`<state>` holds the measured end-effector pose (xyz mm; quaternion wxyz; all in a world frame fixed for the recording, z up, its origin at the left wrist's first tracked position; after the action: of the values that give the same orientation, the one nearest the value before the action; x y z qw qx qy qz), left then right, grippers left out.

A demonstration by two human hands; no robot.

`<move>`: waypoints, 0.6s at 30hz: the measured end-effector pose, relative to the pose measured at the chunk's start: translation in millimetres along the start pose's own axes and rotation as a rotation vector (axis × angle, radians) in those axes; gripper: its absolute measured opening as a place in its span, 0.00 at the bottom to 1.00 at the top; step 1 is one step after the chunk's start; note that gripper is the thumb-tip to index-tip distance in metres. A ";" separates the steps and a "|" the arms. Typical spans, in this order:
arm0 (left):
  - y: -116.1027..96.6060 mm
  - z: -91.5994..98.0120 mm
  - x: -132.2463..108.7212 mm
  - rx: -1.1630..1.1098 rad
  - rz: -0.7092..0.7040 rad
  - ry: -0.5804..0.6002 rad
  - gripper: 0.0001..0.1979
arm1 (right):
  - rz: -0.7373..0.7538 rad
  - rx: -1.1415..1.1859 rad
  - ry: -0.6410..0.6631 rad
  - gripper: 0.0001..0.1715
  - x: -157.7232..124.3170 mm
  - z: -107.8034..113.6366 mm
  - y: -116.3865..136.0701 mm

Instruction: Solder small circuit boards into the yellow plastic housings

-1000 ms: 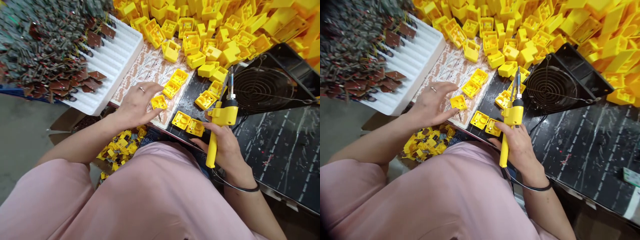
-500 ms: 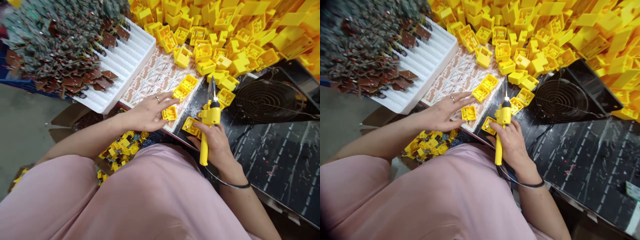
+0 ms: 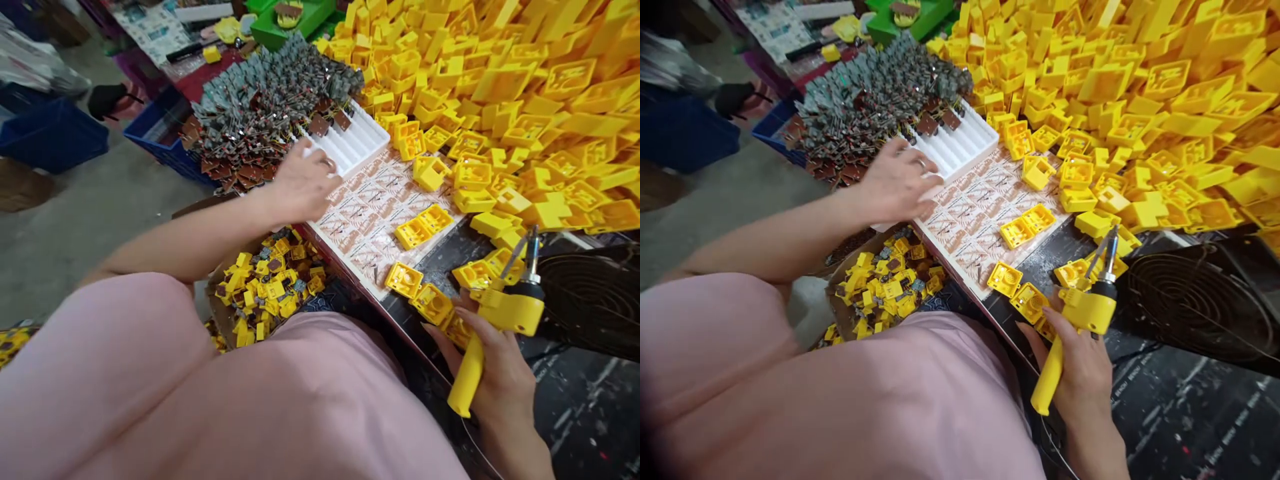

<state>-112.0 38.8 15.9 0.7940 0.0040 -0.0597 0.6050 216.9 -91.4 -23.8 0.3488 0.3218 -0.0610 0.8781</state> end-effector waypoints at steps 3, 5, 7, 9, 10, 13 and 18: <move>60.9 13.3 9.5 0.277 0.171 0.164 0.20 | -0.012 -0.007 -0.033 0.39 1.3 5.0 2.2; 82.0 31.3 14.6 0.230 0.312 0.089 0.25 | -0.027 0.001 -0.054 0.40 4.2 4.9 2.6; 86.4 49.3 17.5 0.060 0.429 -0.044 0.30 | -0.034 0.004 -0.069 0.39 10.7 1.9 4.4; 73.9 59.0 21.9 -0.170 0.426 -0.114 0.32 | -0.045 0.008 -0.054 0.35 20.9 -5.2 7.6; 62.7 59.7 25.8 -0.288 0.381 -0.113 0.32 | -0.048 0.020 -0.041 0.32 26.9 -9.9 9.9; 23.4 47.8 40.4 -0.611 0.215 -0.054 0.28 | -0.032 0.073 0.061 0.24 45.2 -29.2 18.7; -27.2 -11.4 43.3 -0.782 0.109 0.135 0.22 | 0.038 0.052 0.176 0.20 61.2 -47.2 32.0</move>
<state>-73.5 74.0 10.7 0.7045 -0.3416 -0.2334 0.5767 137.8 -64.7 -19.9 0.3274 0.2512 -0.0136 0.9108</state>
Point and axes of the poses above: each hand's wrist, its own x-axis towards the middle knuckle, its own z-axis out of the back of the hand, y = z × x, the point moved 6 cm from there along x, towards the middle knuckle, and after that the axes turned 8 degrees about z, right-handed, at the moved point
